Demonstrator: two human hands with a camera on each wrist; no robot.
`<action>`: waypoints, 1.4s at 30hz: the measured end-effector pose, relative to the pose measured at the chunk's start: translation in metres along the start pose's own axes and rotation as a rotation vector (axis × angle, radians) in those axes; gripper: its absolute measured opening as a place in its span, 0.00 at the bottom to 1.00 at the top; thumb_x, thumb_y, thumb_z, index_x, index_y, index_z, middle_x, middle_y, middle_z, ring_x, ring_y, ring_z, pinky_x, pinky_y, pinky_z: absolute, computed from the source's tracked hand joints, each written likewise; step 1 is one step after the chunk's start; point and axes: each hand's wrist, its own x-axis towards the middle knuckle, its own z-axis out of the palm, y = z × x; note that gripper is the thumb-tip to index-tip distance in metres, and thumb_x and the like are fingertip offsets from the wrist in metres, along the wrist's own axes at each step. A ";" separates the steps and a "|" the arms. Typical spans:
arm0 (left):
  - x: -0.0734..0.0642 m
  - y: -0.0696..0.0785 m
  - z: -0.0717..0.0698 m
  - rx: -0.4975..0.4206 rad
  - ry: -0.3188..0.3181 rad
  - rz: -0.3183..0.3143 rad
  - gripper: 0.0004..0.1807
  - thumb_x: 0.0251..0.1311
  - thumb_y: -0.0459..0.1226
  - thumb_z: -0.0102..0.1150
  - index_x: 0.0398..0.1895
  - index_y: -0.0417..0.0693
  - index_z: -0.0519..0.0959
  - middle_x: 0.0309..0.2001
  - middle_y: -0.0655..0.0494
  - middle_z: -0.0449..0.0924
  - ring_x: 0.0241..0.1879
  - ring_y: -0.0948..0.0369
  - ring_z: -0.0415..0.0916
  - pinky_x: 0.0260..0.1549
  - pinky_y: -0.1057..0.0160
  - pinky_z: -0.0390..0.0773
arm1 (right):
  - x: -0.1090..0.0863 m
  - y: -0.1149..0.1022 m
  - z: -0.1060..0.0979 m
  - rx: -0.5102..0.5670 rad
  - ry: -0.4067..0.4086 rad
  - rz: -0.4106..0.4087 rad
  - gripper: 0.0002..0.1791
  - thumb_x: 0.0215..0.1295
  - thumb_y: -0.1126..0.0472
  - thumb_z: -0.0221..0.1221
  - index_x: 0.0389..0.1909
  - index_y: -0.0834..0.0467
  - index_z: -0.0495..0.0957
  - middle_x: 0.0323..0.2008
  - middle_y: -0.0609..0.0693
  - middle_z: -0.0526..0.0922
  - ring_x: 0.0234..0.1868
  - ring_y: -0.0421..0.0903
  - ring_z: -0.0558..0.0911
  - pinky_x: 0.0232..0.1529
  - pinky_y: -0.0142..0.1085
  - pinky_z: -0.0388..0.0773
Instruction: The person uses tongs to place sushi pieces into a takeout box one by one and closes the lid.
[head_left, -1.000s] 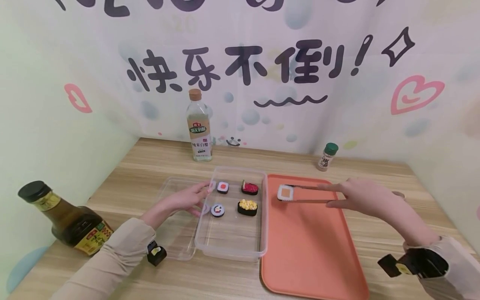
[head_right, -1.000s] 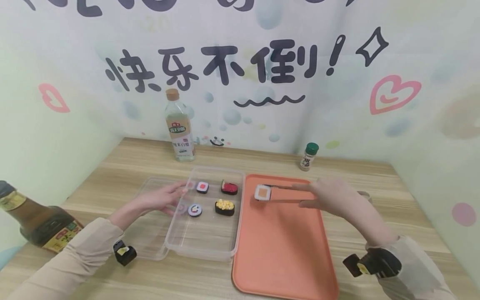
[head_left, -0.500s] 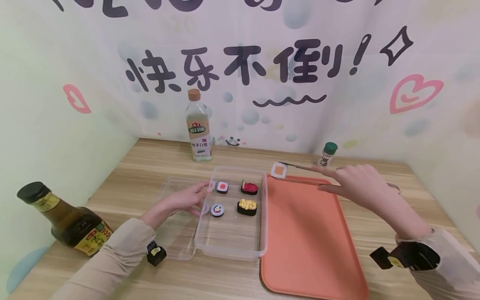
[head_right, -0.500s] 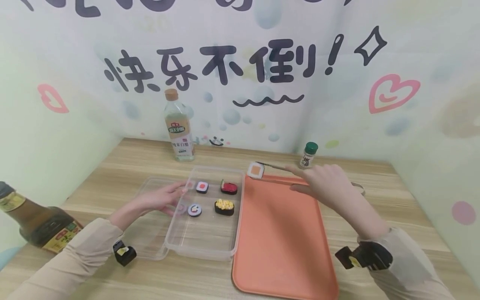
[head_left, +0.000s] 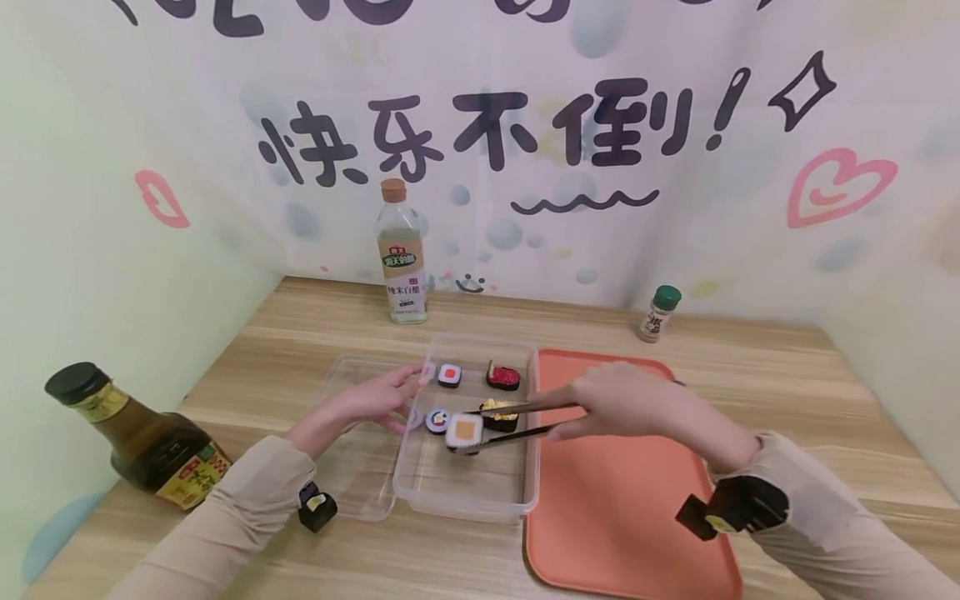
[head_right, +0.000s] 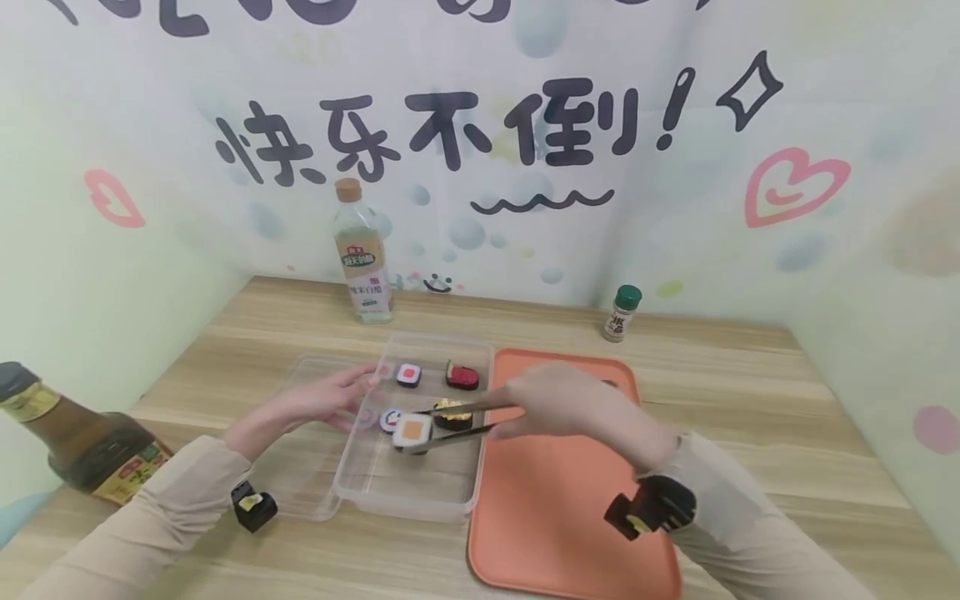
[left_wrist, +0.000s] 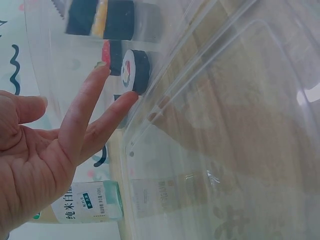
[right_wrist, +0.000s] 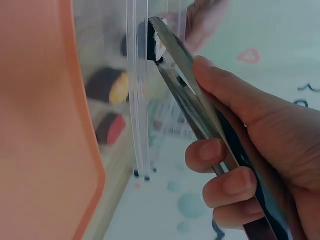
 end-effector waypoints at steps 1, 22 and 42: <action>0.000 0.000 0.000 0.000 -0.001 0.002 0.29 0.72 0.43 0.30 0.71 0.43 0.41 0.67 0.32 0.47 0.53 0.43 0.70 0.38 0.59 0.82 | 0.003 -0.004 0.002 0.005 -0.021 -0.002 0.26 0.58 0.39 0.54 0.59 0.37 0.69 0.15 0.45 0.78 0.12 0.34 0.56 0.16 0.25 0.54; 0.003 0.002 0.001 0.007 -0.006 0.042 0.28 0.72 0.41 0.29 0.71 0.42 0.42 0.66 0.30 0.46 0.52 0.41 0.70 0.36 0.60 0.83 | 0.017 -0.014 0.015 0.053 -0.074 0.024 0.27 0.54 0.41 0.59 0.56 0.42 0.73 0.26 0.42 0.80 0.23 0.35 0.71 0.24 0.29 0.68; 0.000 0.001 0.001 -0.003 -0.005 0.011 0.28 0.72 0.41 0.29 0.71 0.41 0.41 0.66 0.30 0.47 0.54 0.41 0.69 0.40 0.56 0.82 | -0.071 0.083 0.026 0.125 0.315 0.236 0.29 0.57 0.42 0.58 0.57 0.52 0.72 0.16 0.38 0.63 0.17 0.32 0.59 0.17 0.25 0.57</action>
